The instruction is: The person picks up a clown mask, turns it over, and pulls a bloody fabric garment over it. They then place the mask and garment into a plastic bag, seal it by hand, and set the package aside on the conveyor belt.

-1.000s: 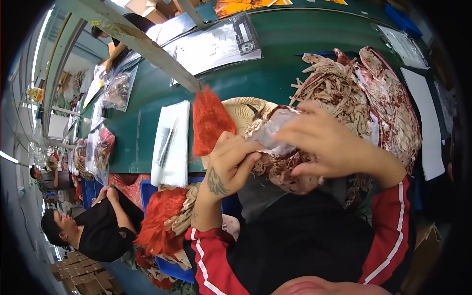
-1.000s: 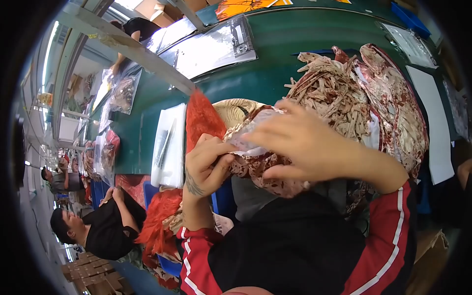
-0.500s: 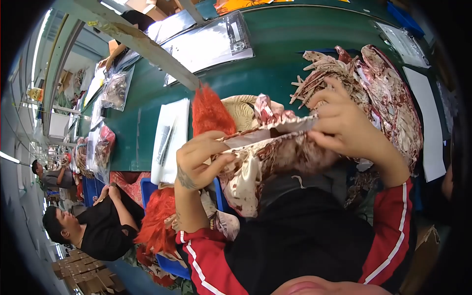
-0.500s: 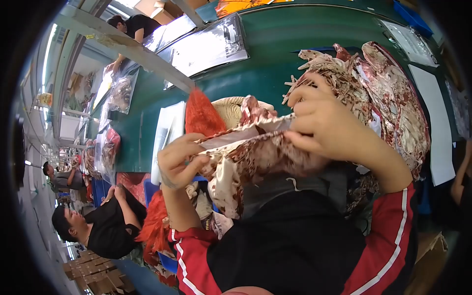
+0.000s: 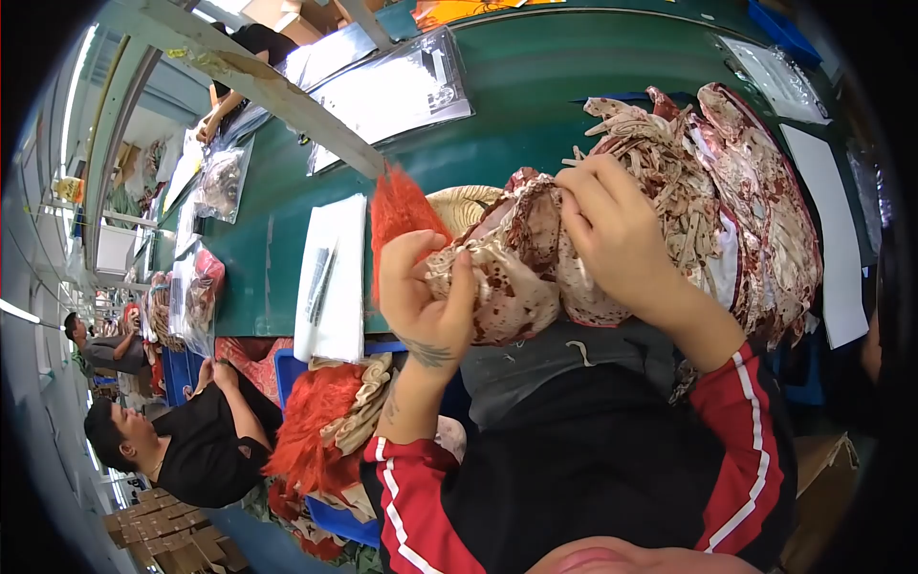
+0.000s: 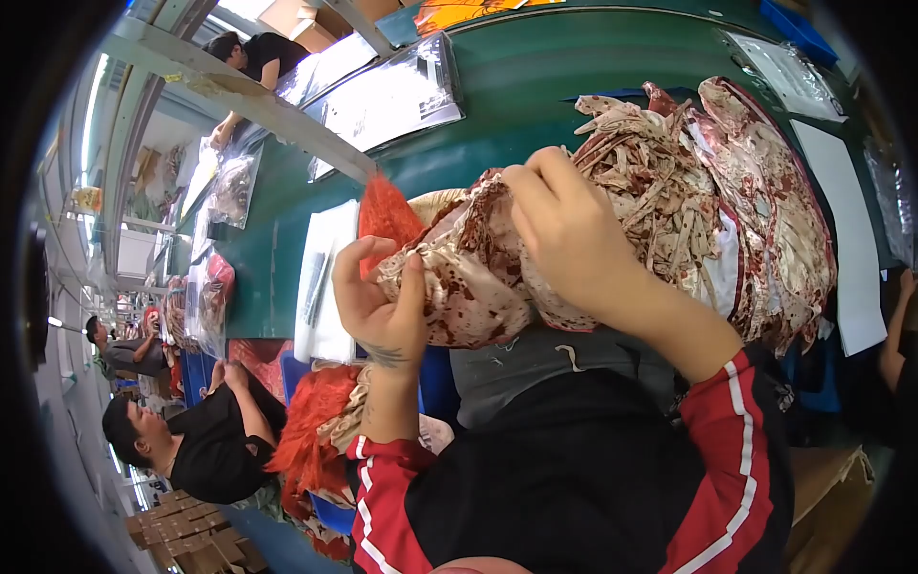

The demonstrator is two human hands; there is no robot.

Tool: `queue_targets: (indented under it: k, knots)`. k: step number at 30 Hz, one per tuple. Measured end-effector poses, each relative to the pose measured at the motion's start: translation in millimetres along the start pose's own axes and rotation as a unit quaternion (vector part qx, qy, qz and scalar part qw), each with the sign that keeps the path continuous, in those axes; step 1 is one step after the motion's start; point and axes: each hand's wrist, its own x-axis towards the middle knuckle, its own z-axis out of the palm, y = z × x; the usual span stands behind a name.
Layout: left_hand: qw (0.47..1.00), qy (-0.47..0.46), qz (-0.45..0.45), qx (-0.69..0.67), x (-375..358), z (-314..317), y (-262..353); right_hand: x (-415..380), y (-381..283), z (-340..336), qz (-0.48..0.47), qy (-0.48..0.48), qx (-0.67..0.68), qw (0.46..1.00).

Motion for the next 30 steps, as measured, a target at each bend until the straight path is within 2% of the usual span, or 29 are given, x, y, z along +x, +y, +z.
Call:
queue_targets:
  k: [2,5,9,11,12,14,15,19,21,22,24,25,27,29,30]
  knots:
    - [1.000,0.005,0.020,0.006,-5,14,4,-2,-12,9,0.002,0.002,0.053,0.999]
    - [0.999,0.019,-0.005,-0.047,-12,32,9,-3,-23,16,0.001,0.005,0.103,0.995]
    - [0.997,0.025,-0.019,-0.068,-20,36,17,-5,-28,15,0.026,0.031,0.253,0.967]
    - [0.997,-0.037,-0.007,0.063,-11,13,15,-4,-13,-2,0.072,-0.002,0.273,0.959]
    - [0.997,-0.035,-0.007,0.062,-7,-2,11,-1,-5,-9,0.071,-0.004,0.273,0.959]
    - [0.983,-0.152,-0.044,0.096,0,-27,1,5,8,-21,0.069,-0.004,0.357,0.931]
    - [0.983,-0.153,-0.044,0.095,3,-32,1,5,8,-23,0.071,-0.004,0.357,0.932]
    - [0.961,-0.212,-0.086,-0.157,29,-44,19,9,5,-30,-0.003,-0.092,0.365,0.926]
    - [0.950,-0.298,-0.088,-0.017,41,-25,41,11,-4,-29,-0.011,-0.107,0.357,0.928]
    - [0.951,-0.296,-0.087,-0.016,41,-14,39,12,-9,-28,-0.018,-0.118,0.348,0.930]
    - [0.913,-0.396,-0.058,0.078,42,1,31,13,-17,-26,-0.031,-0.140,0.328,0.934]
    - [0.914,-0.394,-0.058,0.078,44,2,21,13,-18,-25,-0.033,-0.141,0.328,0.933]
    - [0.913,-0.362,-0.181,-0.052,48,4,-8,11,-19,-24,-0.053,-0.110,0.272,0.954]
    - [0.881,-0.320,-0.299,-0.180,50,5,-25,6,-19,-20,-0.070,-0.078,0.215,0.971]
    - [0.880,-0.321,-0.300,-0.179,49,6,-24,-1,-20,-12,-0.081,-0.068,0.210,0.972]
